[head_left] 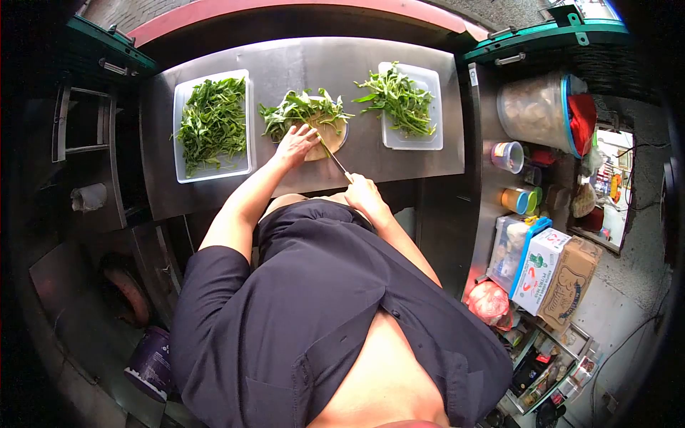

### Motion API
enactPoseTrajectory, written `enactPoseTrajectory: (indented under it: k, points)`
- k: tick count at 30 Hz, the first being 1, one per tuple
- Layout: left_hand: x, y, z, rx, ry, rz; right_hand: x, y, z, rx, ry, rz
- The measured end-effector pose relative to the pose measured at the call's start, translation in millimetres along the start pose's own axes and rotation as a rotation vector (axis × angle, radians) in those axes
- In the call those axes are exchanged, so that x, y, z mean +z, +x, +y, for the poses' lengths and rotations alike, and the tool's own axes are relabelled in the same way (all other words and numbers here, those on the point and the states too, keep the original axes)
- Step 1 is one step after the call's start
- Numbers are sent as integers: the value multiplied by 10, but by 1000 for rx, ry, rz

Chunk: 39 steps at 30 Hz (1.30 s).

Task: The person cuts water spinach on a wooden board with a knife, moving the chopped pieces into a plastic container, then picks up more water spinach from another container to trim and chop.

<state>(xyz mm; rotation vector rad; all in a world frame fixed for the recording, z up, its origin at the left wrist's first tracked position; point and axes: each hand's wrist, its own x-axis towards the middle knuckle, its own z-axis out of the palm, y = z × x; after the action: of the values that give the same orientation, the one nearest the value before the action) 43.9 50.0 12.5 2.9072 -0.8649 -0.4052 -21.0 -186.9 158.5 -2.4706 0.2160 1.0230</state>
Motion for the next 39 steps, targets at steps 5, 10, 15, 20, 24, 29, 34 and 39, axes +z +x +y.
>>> enactPoseTrajectory:
  k: [5, 10, 15, 20, 24, 29, 34, 39]
  points:
    - [-64, -10, 13, -1, 8, -5, -17, -29, 29, -8, -12, 20]
    - [-50, -6, 13, 0, 1, 6, -4, -115, 49, -35, -76, 38]
    - [34, -2, -2, -1, 0, 47, 37, -138, 71, -42, -69, 71]
    - [6, 2, 3, 7, -13, 25, 44, -101, 167, -42, -60, 75]
    - [-16, -12, 25, -3, -37, 32, 21, -128, 195, -105, 6, 63]
    - [5, -32, 59, -13, 11, -42, 40, -105, 218, -134, 58, 124]
    - [156, 14, 64, -23, 45, -54, 76, -46, 242, -162, 12, 122]
    - [18, -14, 97, -28, -9, -65, 48, -85, 277, -173, 18, 136]
